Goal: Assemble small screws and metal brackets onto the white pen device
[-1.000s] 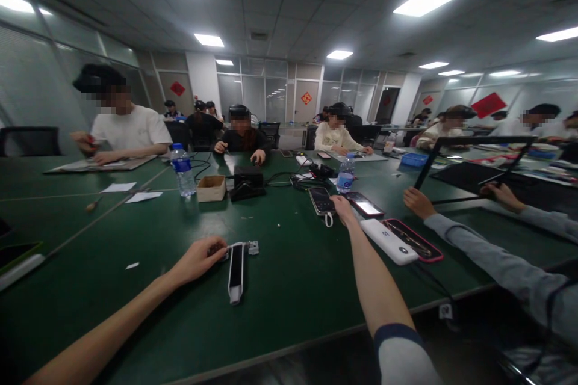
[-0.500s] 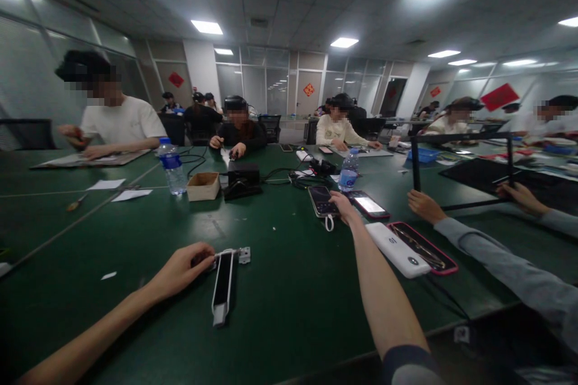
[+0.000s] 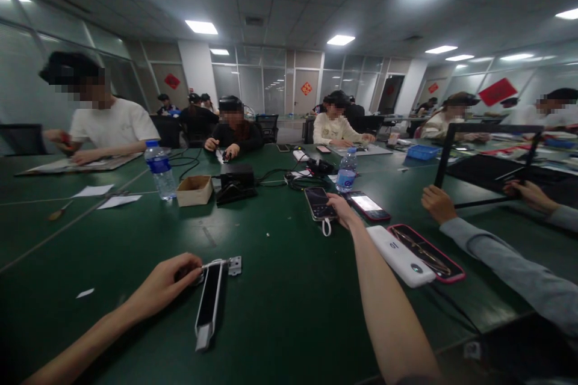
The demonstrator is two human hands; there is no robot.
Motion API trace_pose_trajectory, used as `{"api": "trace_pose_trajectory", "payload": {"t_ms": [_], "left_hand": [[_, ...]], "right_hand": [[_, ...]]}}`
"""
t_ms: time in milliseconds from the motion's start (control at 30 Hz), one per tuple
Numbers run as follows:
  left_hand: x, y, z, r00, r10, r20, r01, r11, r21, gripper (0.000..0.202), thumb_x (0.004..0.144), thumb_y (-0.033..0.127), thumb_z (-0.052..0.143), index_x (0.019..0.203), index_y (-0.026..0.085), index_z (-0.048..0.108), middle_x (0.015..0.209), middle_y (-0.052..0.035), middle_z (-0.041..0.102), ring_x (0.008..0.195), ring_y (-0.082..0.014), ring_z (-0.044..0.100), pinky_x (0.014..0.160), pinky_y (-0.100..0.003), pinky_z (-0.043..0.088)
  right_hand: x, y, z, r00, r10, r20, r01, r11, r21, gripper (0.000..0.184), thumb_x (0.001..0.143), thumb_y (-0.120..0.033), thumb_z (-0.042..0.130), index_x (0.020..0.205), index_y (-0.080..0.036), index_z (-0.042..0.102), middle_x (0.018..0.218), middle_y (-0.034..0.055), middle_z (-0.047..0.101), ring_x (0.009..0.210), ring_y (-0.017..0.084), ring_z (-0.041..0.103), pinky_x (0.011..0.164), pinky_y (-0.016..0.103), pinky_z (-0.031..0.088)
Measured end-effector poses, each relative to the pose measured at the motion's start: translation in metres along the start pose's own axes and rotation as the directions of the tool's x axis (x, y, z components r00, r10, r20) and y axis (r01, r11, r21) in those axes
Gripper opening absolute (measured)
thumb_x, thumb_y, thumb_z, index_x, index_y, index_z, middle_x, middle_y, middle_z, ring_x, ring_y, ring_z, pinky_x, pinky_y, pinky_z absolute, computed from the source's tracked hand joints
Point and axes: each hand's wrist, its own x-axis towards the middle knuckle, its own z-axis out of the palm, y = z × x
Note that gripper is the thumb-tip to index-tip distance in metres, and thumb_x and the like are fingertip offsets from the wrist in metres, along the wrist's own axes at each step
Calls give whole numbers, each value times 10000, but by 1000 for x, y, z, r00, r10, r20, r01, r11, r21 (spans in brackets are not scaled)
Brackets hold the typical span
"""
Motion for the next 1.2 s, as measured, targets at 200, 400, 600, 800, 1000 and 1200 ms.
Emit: {"api": "trace_pose_trajectory", "payload": {"t_ms": [200, 400, 600, 800, 1000, 1200], "left_hand": [[0, 4, -1, 1000, -13, 1, 13, 1000, -3, 353, 847, 478, 427, 917, 196, 627, 830, -36, 647, 724, -182, 570, 658, -278, 449], [-1, 8, -2, 1000, -6, -1, 6, 1000, -1, 339, 852, 460, 421, 898, 188, 617, 814, -31, 641, 719, -177, 567, 661, -274, 447], [-1, 9, -2, 1000, -1, -8, 1, 1000, 3, 322, 855, 433, 422, 905, 179, 612, 809, -33, 635, 717, -174, 564, 659, -278, 441], [-1, 9, -2, 1000, -17, 3, 17, 1000, 5, 318, 850, 430, 422, 900, 181, 613, 816, -34, 638, 720, -177, 563, 661, -282, 438], [-1, 9, -2, 1000, -12, -9, 12, 1000, -6, 316, 838, 442, 432, 890, 191, 616, 800, -26, 639, 714, -179, 561, 663, -279, 439], [-1, 10, -3, 1000, -19, -2, 19, 1000, -12, 326, 840, 445, 435, 908, 183, 615, 824, -37, 641, 724, -184, 567, 663, -285, 446]], "right_hand": [[0, -1, -1, 1000, 1, 7, -1, 1000, -21, 494, 607, -135, 480, 1089, -183, 579, 895, 40, 698, 701, 186, 640, 546, 269, 520], [4, 2, -3, 1000, 24, -9, -24, 1000, -8, 538, 587, -114, 480, 1112, -190, 571, 895, 36, 698, 705, 187, 643, 561, 279, 530], [7, 5, -7, 998, 59, -27, -59, 998, 6, 539, 595, -92, 506, 1120, -190, 578, 849, 35, 698, 651, 185, 643, 533, 276, 525], [10, 8, -8, 999, 42, -3, -42, 999, -9, 549, 591, -61, 511, 1119, -199, 572, 843, 33, 695, 669, 191, 643, 546, 291, 534], [4, 1, -3, 999, 36, 18, -35, 999, -14, 517, 624, -115, 483, 1128, -184, 569, 833, 40, 698, 660, 193, 641, 563, 301, 535], [3, 0, -3, 999, 44, 17, -44, 999, 1, 530, 614, -111, 489, 1134, -175, 570, 840, 42, 701, 658, 189, 642, 534, 278, 520]]}}
